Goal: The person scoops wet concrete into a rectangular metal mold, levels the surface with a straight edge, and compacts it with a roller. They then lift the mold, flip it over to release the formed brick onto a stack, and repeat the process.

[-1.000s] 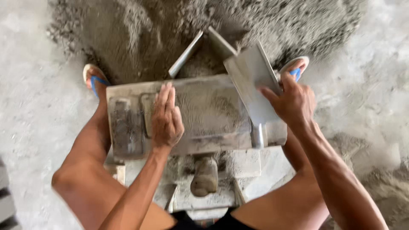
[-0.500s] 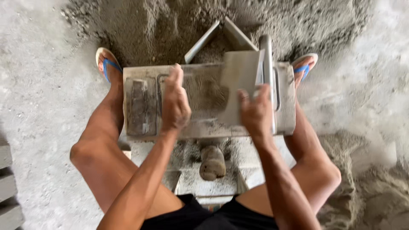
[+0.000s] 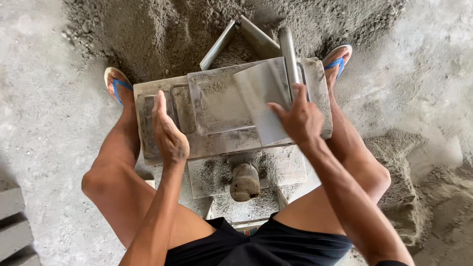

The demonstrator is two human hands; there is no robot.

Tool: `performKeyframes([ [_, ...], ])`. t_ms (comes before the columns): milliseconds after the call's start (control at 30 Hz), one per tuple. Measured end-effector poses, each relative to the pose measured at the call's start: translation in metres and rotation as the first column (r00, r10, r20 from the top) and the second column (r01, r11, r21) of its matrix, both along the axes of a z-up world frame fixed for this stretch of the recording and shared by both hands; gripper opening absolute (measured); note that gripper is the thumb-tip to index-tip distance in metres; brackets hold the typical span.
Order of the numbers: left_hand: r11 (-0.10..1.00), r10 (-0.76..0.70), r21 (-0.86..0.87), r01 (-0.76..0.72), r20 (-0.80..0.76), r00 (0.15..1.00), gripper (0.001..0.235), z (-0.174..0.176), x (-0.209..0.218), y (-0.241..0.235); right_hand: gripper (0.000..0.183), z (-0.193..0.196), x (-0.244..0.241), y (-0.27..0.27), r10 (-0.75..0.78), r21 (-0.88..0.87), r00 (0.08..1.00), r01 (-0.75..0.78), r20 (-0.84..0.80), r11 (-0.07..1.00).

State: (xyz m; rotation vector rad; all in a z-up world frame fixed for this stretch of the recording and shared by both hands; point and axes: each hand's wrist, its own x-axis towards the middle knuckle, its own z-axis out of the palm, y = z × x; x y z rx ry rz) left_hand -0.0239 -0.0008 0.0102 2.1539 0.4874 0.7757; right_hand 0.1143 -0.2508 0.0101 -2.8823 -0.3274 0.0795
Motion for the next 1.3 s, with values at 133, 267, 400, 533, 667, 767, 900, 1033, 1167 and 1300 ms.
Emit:
performKeyframes([
  [133, 0.996, -0.083, 0.041, 0.081, 0.053, 0.995, 0.051, -0.003, 0.024, -0.033, 0.064, 0.016, 0.010, -0.029, -0.114, 0.080, 0.990, 0.121, -0.082, 0.989],
  [267, 0.952, -0.304, 0.034, 0.303, 0.156, 0.940, 0.041, 0.021, 0.076, -0.090, 0.054, 0.052, 0.004, -0.070, -0.202, 0.450, 0.960, 0.269, -0.192, 0.852],
  [400, 0.815, -0.575, -0.040, 0.578, 0.060, 0.816, 0.021, 0.030, 0.123, -0.181, 0.058, 0.075, -0.020, -0.180, -0.316, 0.699, 0.938, 0.323, -0.145, 0.638],
  [533, 0.471, -0.878, -0.109, 0.875, 0.038, 0.478, 0.026, 0.051, 0.130, -0.298, 0.055, 0.092, -0.073, -0.272, -0.517, 0.594, 0.854, 0.390, 0.052, 0.704],
  [667, 0.145, -0.988, -0.135, 0.980, -0.078, 0.135, 0.049, 0.026, 0.120, -0.389, 0.033, 0.046, -0.107, -0.362, -0.683, 0.475, 0.617, 0.500, 0.391, 0.724],
  [767, 0.067, -0.989, -0.154, 0.986, -0.139, 0.046, 0.043, 0.021, 0.110, -0.411, 0.033, -0.032, -0.122, -0.406, -0.632, 0.243, 0.591, 0.604, 0.502, 0.759],
  [900, 0.102, -0.989, -0.177, 0.979, -0.122, 0.081, 0.041, 0.017, 0.113, -0.403, 0.074, -0.079, -0.138, -0.394, -0.775, 0.052, 0.632, 0.775, -0.023, 0.630],
  [1033, 0.188, -0.978, -0.126, 0.974, -0.117, 0.173, 0.039, 0.009, 0.132, -0.375, 0.064, -0.061, -0.106, -0.394, -0.693, 0.120, 0.715, 0.682, 0.099, 0.721],
  [1167, 0.367, -0.930, -0.033, 0.930, -0.029, 0.366, 0.032, -0.005, 0.146, -0.316, 0.023, -0.015, -0.062, -0.319, -0.567, 0.308, 0.774, 0.486, 0.283, 0.818],
  [1300, 0.631, -0.772, 0.005, 0.775, -0.086, 0.629, 0.029, -0.005, 0.136, -0.222, 0.017, 0.017, -0.027, -0.192, -0.436, 0.530, 0.900, 0.371, -0.003, 0.762],
])
